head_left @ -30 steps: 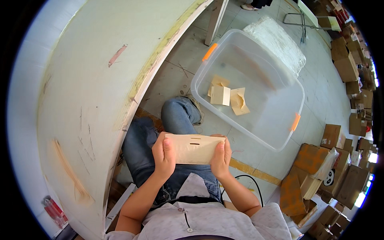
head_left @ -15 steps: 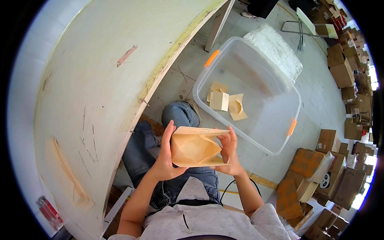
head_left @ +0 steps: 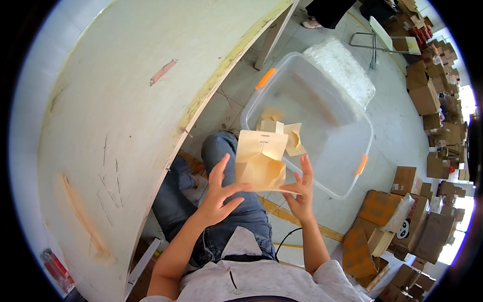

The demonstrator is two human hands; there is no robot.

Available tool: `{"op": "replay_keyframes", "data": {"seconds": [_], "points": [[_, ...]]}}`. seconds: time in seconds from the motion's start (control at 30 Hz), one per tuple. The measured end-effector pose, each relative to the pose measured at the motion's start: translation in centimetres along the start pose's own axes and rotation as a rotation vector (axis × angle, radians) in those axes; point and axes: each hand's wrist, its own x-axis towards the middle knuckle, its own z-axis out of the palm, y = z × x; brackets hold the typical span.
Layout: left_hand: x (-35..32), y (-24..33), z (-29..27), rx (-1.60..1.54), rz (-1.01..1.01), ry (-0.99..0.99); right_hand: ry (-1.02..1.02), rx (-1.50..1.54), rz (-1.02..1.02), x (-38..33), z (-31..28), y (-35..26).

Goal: The person assembles small, pre-cut paper boxes by folding along perforated lines and tucking flaps into slots. They handle the flat sheets one at a time, fold them into 3D shapes, and place the finished boxes into a clear plastic bin on the floor.

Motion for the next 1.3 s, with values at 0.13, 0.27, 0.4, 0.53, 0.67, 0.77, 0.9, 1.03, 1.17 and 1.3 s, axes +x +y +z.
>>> {"op": "replay_keyframes", "data": {"seconds": [0.13,0.27,0.4,0.53,0.67,0.77,0.9,1.03,1.17,1.3], "points": [[-0.4,-0.1,-0.3,-0.046,-0.087,0.03,0.25,-0.118,0.035,1.2,-2.9,3.3],[-1.9,-1.0,-1.0,0.006,-0.085,0.045,0.294,-0.349,0.098,1.6,-5.2,9.3],[-3.8,-1.9,-1.5,-0.042,-0.152,0.119,0.316,-0.363,0.308,-0.8,-5.2,14.5],[-5.2,-0.8,-3.0,0.008,-0.167,0.132,0.409,-0.28,0.46,-4.5,-4.3,16.6],[-9.4,3.6,-7.3,0.502,-0.103,0.235,0.467,-0.207,0.502,-6.8,-3.1,16.1],[-15.0,7.0,-13.3,0.607,0.133,0.64,0.45,-0.208,0.498,-7.2,-1.6,15.1],[-22.7,7.1,-21.0,1.314,-0.295,1.03,0.437,-0.092,0.424,-6.1,1.4,13.3],[-30.2,3.5,-24.9,1.782,-0.795,1.03,0.303,-0.051,0.258,-4.2,4.5,11.0],[-36.2,-0.4,-26.4,1.283,-0.93,1.065,0.22,0.004,0.174,-2.5,7.1,8.5],[-38.4,-1.4,-26.6,0.771,-0.632,1.145,0.137,0.079,0.183,-1.8,8.7,6.5]]}}
